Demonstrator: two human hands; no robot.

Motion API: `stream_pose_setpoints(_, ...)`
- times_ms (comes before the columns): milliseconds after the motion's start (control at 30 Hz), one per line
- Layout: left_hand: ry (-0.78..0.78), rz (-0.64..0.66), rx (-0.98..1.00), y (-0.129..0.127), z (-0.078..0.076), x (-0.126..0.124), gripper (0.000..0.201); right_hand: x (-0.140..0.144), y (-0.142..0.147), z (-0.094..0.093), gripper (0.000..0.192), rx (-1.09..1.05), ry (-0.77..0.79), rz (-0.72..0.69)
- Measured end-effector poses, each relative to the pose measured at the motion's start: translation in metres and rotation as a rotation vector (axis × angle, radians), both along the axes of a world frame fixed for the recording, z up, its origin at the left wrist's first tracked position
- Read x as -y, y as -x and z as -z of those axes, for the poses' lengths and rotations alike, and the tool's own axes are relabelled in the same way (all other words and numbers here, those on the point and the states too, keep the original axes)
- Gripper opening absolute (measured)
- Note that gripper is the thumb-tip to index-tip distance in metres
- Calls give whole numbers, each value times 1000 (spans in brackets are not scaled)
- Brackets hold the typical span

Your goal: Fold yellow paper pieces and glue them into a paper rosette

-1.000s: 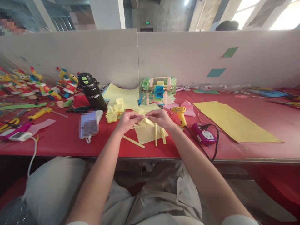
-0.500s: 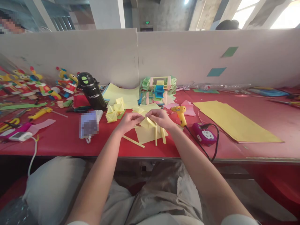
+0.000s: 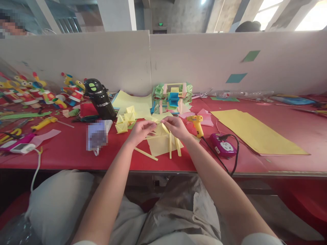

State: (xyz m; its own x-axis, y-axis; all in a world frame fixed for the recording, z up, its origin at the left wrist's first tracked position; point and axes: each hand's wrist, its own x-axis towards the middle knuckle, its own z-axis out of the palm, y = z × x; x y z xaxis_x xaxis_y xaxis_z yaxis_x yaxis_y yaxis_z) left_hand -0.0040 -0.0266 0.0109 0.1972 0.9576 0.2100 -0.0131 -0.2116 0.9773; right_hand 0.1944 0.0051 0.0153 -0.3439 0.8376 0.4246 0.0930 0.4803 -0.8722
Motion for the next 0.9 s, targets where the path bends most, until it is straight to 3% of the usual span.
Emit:
stream_pose_setpoints(133,-126,-81,16,-3,-2,1,44,-1,4,3,49,-105,36,112)
stream_pose_setpoints(400,-213,-254,-41,-5,1,0,31,3,8,2,50,-53,-90,152)
stream_pose_setpoints(900,-246,-302,-122,-5,5,-4,22,12,17,6,37,-18,-231,205)
